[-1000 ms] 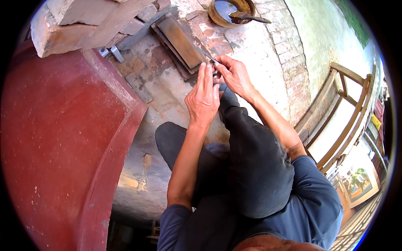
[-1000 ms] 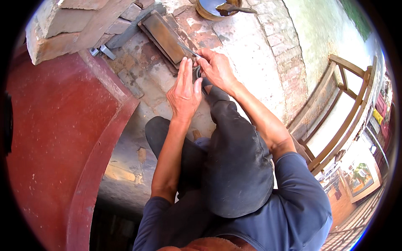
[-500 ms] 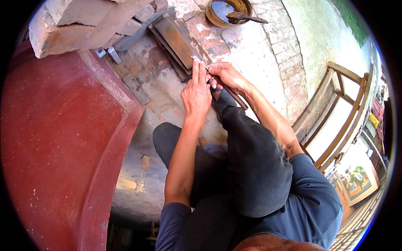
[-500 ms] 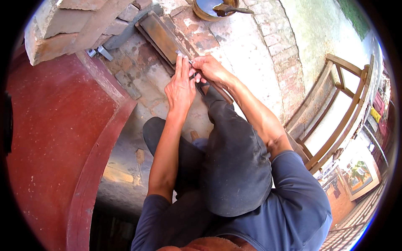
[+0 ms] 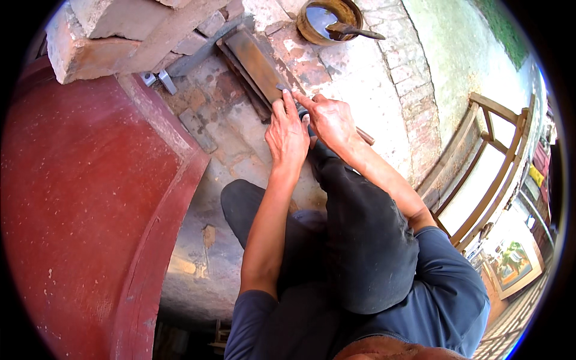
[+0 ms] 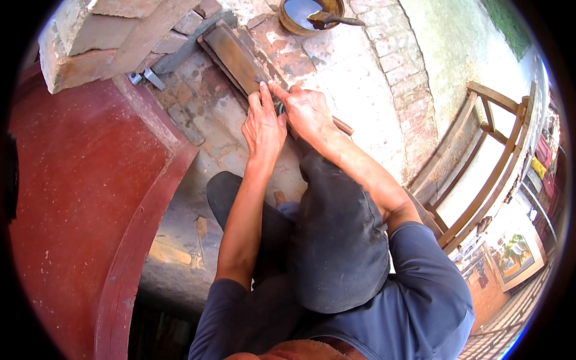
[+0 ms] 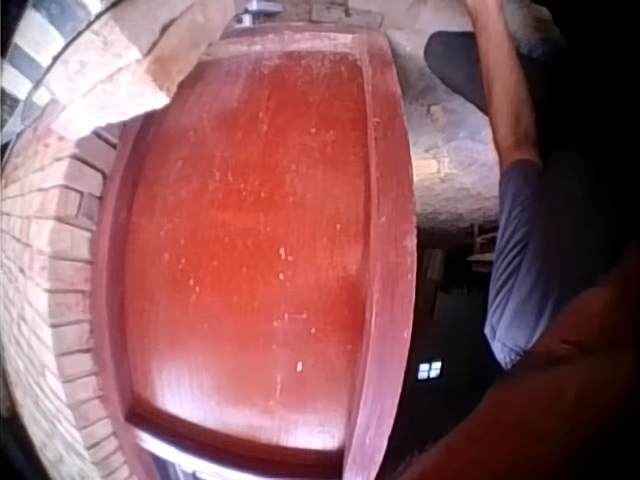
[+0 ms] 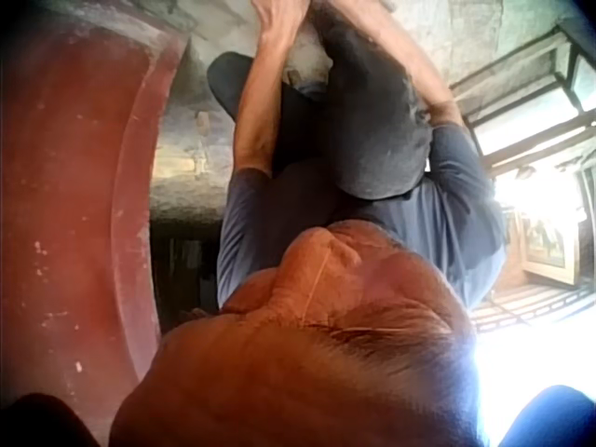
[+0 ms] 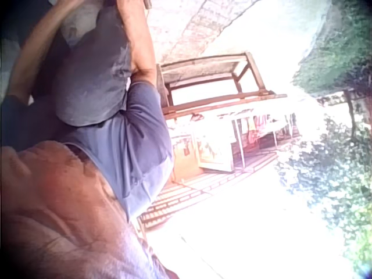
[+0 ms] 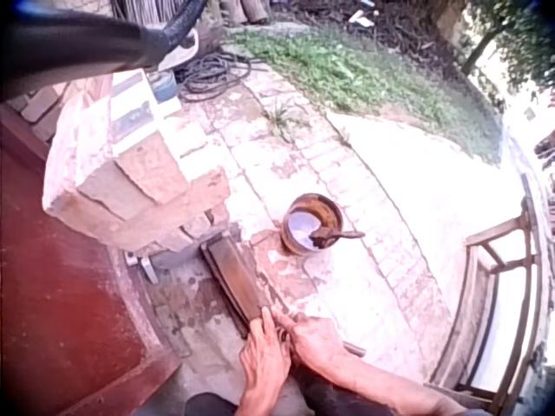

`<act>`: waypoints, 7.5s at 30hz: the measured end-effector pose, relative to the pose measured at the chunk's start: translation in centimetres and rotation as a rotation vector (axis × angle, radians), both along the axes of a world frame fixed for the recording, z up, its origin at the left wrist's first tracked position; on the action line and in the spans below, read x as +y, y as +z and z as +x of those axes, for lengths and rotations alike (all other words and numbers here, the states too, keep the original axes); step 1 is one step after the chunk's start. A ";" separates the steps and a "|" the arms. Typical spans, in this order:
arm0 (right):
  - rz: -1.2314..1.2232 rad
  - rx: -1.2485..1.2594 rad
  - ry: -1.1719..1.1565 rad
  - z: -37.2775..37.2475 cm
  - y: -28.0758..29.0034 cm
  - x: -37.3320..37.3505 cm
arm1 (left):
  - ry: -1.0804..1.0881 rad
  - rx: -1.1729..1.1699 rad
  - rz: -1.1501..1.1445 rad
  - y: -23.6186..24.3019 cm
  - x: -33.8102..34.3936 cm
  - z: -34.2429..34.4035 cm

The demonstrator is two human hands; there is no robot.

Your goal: The person sits on the ground and sharpens a small metal tool by rubbing it against a sharpening stone. They repeatedly dip the tool into a small bowl of liquid and continue the sharpening motion. The person occasionally pauses to inspect the tool's edge before resuming the process.

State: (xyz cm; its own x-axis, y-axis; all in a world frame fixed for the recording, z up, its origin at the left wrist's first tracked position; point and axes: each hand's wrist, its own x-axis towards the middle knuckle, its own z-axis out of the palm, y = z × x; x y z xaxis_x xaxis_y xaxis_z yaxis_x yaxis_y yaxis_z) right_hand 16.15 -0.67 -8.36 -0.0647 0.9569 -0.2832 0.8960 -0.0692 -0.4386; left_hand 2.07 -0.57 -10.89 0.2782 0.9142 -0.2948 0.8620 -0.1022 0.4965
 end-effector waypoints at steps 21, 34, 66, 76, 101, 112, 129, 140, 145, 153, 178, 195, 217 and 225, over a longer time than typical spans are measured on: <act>-0.028 -0.045 0.071 0.1 -0.2 -0.7 | -0.031 0.101 -0.240 1.5 0.9 -0.1; 0.022 -0.056 0.124 -0.6 -0.5 1.8 | 0.002 0.054 -0.218 0.0 3.1 -1.1; 0.026 0.002 0.098 -0.2 -0.9 2.4 | 0.009 0.087 -0.254 0.4 3.8 -1.2; -0.005 0.030 0.057 -0.3 -0.4 1.3 | 0.046 0.030 -0.268 0.2 2.6 -1.2; -0.030 -0.107 0.096 0.6 -0.5 -0.8 | 0.026 0.029 -0.313 0.8 0.8 -0.3; 0.059 -0.073 0.115 0.6 -0.9 0.1 | 0.013 0.037 -0.257 0.5 1.7 -0.7; 0.021 -0.100 0.144 0.6 -0.6 -0.9 | 0.004 0.038 -0.336 0.9 0.7 -1.3; 0.038 -0.096 0.130 0.5 -0.7 -0.3 | 0.019 0.034 -0.305 0.0 1.0 -1.5; 0.121 -0.120 0.141 0.1 -1.9 1.4 | 0.072 0.006 -0.301 0.0 3.7 -1.4; 0.097 -0.068 0.115 0.2 -1.7 1.6 | 0.078 -0.003 -0.213 -0.3 2.7 -1.1; 0.059 0.005 -0.079 0.6 2.2 3.4 | 0.104 -0.249 0.106 3.7 3.7 -1.6; -0.789 1.144 -0.528 4.3 -5.4 2.0 | -0.137 0.028 -0.078 0.6 0.6 -1.5; 0.239 0.197 0.041 3.2 -5.8 -2.4 | -0.133 0.013 -0.236 1.3 -0.5 -0.3; 0.173 0.213 0.045 3.0 -5.2 -0.5 | -0.081 0.055 -0.205 0.8 0.3 -0.3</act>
State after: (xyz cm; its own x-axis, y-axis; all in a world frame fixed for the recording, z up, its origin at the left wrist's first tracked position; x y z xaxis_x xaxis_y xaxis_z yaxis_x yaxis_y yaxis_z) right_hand 19.11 -1.15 -13.57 -0.1489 0.9846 -0.0912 0.7830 0.0611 -0.6190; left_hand 1.78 -0.24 -10.05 0.3266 0.8091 -0.4884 0.8812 -0.0739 0.4668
